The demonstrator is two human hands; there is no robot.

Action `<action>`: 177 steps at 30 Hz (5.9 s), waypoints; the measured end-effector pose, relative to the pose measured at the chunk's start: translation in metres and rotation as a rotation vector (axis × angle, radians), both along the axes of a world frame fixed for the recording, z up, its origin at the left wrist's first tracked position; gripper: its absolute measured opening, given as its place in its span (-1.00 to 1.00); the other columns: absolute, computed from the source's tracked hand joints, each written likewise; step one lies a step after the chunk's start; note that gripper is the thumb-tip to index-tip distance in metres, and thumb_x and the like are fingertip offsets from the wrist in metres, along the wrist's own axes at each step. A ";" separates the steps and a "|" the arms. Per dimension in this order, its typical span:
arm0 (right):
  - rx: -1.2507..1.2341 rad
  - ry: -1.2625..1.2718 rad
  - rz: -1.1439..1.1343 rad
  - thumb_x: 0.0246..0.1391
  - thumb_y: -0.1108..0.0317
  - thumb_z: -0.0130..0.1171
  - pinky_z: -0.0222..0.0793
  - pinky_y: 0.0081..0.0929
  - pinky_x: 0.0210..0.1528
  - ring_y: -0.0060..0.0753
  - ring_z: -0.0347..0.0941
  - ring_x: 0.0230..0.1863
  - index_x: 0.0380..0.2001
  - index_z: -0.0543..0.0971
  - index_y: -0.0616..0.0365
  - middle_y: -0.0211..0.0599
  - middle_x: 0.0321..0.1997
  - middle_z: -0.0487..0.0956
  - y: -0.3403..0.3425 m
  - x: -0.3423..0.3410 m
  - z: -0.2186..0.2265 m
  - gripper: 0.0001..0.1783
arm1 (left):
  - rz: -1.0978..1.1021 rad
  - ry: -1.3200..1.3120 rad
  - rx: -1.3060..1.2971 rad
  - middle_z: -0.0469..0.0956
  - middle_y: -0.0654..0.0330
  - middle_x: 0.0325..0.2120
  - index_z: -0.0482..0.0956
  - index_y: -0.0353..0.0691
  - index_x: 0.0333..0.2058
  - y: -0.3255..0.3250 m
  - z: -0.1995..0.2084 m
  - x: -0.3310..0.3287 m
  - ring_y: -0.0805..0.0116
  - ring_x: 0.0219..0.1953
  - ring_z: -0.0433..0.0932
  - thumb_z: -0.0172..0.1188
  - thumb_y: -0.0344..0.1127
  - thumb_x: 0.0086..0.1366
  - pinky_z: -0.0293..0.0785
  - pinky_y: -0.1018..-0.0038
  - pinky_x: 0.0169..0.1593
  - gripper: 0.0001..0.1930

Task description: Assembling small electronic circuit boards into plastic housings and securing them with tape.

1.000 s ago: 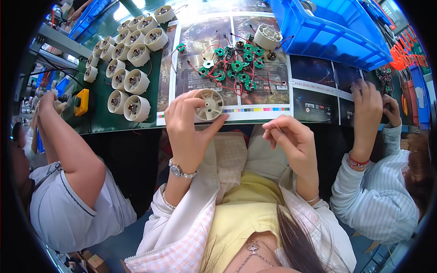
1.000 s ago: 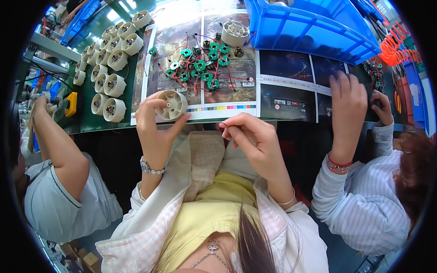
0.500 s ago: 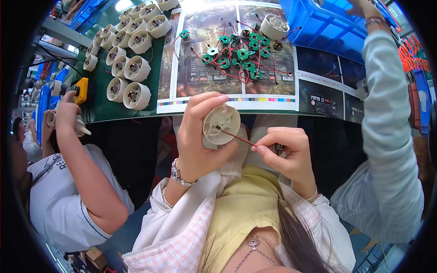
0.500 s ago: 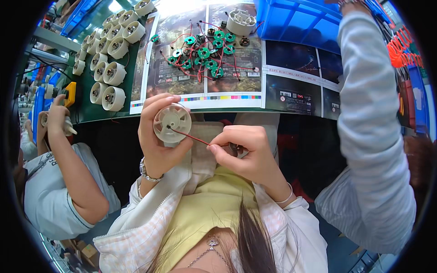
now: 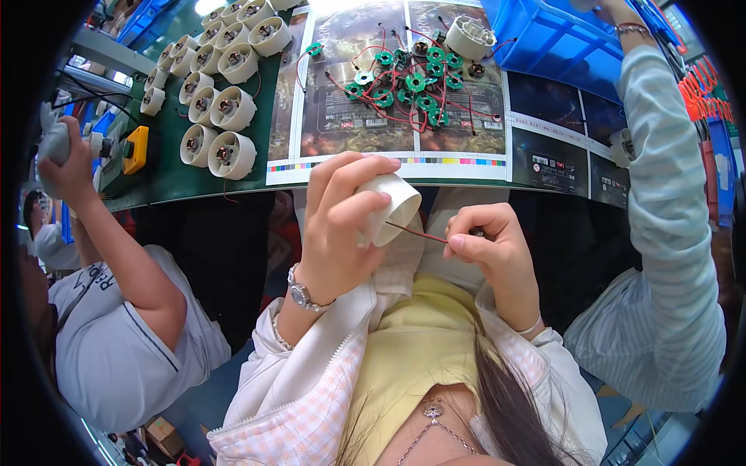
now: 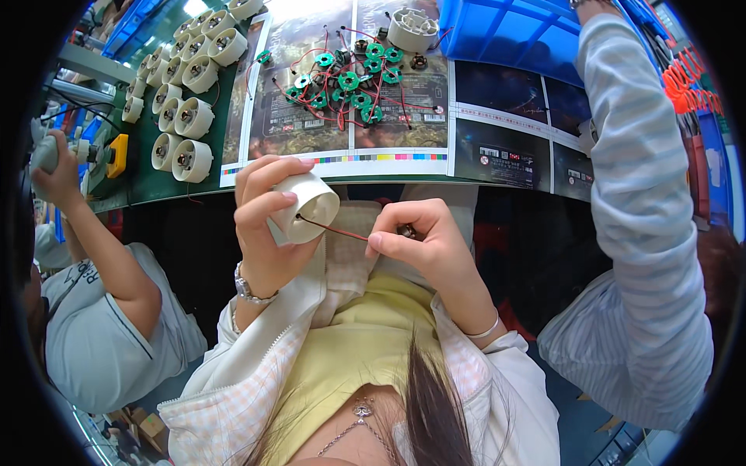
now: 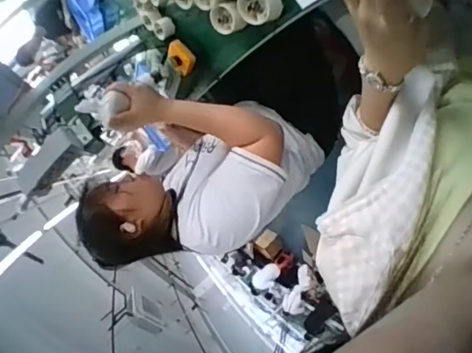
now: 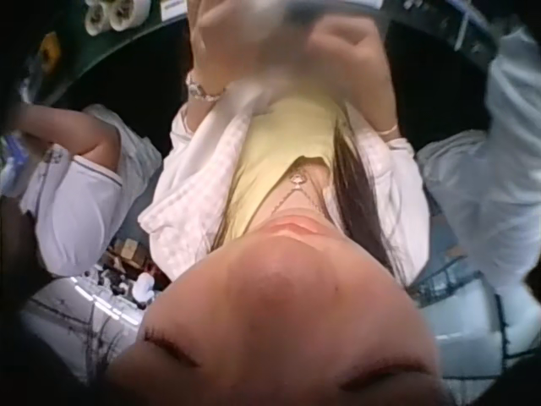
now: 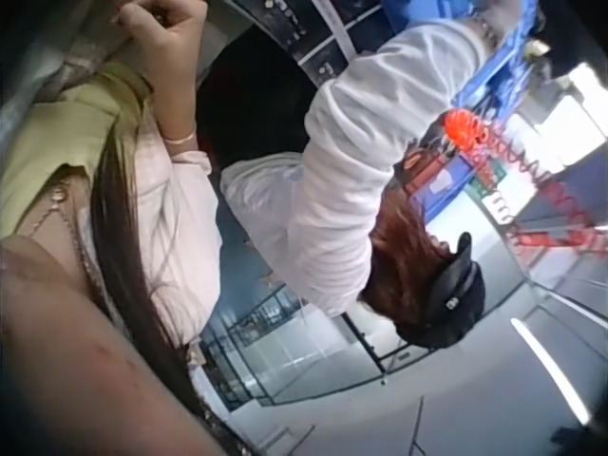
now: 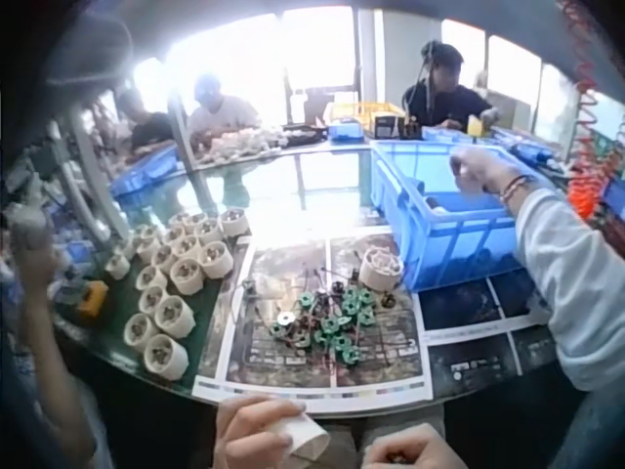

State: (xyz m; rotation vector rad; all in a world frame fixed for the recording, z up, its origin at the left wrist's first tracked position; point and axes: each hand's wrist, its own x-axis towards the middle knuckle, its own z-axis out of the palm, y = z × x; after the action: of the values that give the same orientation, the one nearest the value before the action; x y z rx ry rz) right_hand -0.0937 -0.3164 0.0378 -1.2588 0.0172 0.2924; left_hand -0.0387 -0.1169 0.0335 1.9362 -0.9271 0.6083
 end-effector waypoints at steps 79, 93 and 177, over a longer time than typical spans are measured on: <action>0.459 -0.272 -0.169 -0.25 0.63 0.37 0.26 -0.66 -0.30 -0.46 0.35 -0.34 -0.38 0.67 0.22 -0.27 -0.34 0.52 -0.008 -0.002 -0.045 -0.75 | -0.262 0.214 -0.194 0.56 0.13 -0.08 0.62 -0.14 -0.08 -0.051 0.009 -0.022 0.48 -0.53 0.41 0.45 -0.44 -0.17 0.39 0.61 -0.52 -0.45; -0.786 -0.902 -0.461 -0.23 0.60 0.41 0.47 -0.60 -0.33 -0.40 0.52 -0.36 -0.25 0.67 0.25 -0.22 -0.18 0.62 -0.016 0.005 0.010 -0.65 | 0.103 -0.123 0.283 0.57 0.16 -0.02 0.70 -0.07 -0.13 -0.046 0.015 -0.008 0.64 -0.65 0.24 0.45 -0.42 -0.20 0.22 0.68 -0.63 -0.49; -0.661 -0.819 -0.109 -0.05 0.58 0.29 0.12 -0.63 -0.53 -0.54 0.23 -0.59 -0.39 0.65 0.24 -0.38 -0.53 0.44 -0.008 0.045 0.011 -0.90 | -0.064 0.135 0.418 0.51 0.26 -0.38 0.50 -0.23 -0.41 -0.005 0.031 0.024 0.33 -0.46 0.41 0.27 -0.36 0.18 0.37 0.46 -0.27 -0.88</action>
State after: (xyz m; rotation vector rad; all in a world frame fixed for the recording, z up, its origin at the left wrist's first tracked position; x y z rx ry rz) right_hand -0.0487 -0.3246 0.0492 -1.9489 -0.5565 -0.3736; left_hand -0.0147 -0.1221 0.0641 2.2719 -1.0890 0.2529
